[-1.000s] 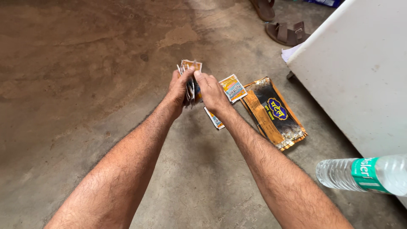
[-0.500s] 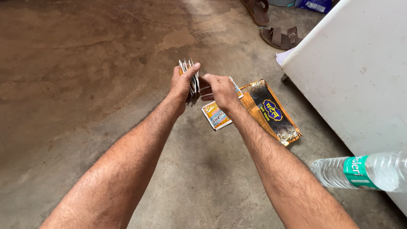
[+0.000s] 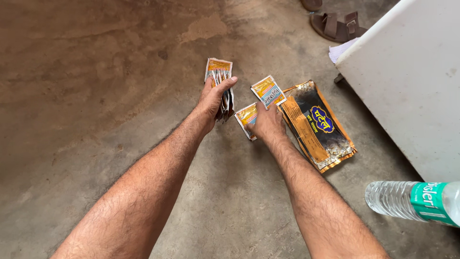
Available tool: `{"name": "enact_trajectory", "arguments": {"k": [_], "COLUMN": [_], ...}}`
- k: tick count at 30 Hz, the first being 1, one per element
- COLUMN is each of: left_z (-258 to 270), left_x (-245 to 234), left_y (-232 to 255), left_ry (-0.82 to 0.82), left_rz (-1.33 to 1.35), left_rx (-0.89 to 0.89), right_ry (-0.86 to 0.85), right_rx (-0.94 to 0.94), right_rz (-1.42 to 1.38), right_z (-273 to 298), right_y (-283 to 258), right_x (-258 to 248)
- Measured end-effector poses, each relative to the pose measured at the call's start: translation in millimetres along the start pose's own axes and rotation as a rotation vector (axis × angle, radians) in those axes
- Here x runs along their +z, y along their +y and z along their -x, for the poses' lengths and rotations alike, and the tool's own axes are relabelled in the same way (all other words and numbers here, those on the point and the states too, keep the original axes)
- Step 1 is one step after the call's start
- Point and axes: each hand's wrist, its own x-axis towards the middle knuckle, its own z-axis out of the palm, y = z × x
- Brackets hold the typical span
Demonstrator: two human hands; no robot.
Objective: The person separates small sachets from a larger package, stacks them, and places them into a red cabinet. Then the person picks up a broom and sweeps the floor near a refrigerator.
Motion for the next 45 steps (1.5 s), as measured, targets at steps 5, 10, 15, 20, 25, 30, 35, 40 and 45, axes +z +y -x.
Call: {"name": "enact_trajectory", "arguments": {"k": [5,10,15,20,25,30,35,40,45], "left_z": [-4.8,-4.5,-3.0,3.3,12.4,17.4,14.0,3.9,-5.8], "left_x": [2.2,-0.8,-2.6,-6.2,-4.4,5.9,3.3,9.5,11.6], "left_y": [-8.5,-12.0,-5.4,3.3,15.5,14.4,10.2,2.9,-5.1], "left_ry": [-0.02,0.002,0.005,-0.001,0.016,0.023,0.065,0.044,-0.019], "left_rz": [-0.031,-0.075,-0.092,-0.059,-0.025,-0.029,-0.063,-0.03,-0.025], "left_rx": [-0.033,-0.055,0.016,0.073,0.055,0.053,0.048,-0.014,-0.03], "right_ry": [0.081,0.16,0.155,-0.099,-0.163,-0.111,-0.066,0.273,0.324], "right_rx": [0.01,-0.1,-0.344,-0.283,-0.316,-0.304,-0.342,-0.282,-0.221], "right_rz": [-0.117,-0.492,-0.683,-0.943,-1.03,-0.977,-0.929,-0.362,-0.134], "right_z": [-14.3,-36.4,-37.8,-10.2,3.4,2.9,-11.4,-33.9,-54.4], "right_y": [4.7,2.9,-23.6,-37.7,-40.4,-33.8,-20.6,6.4,32.7], "right_x": [1.9,13.8,0.2,-21.3,-41.9,-42.1,-29.9,-19.0,-3.1]}}
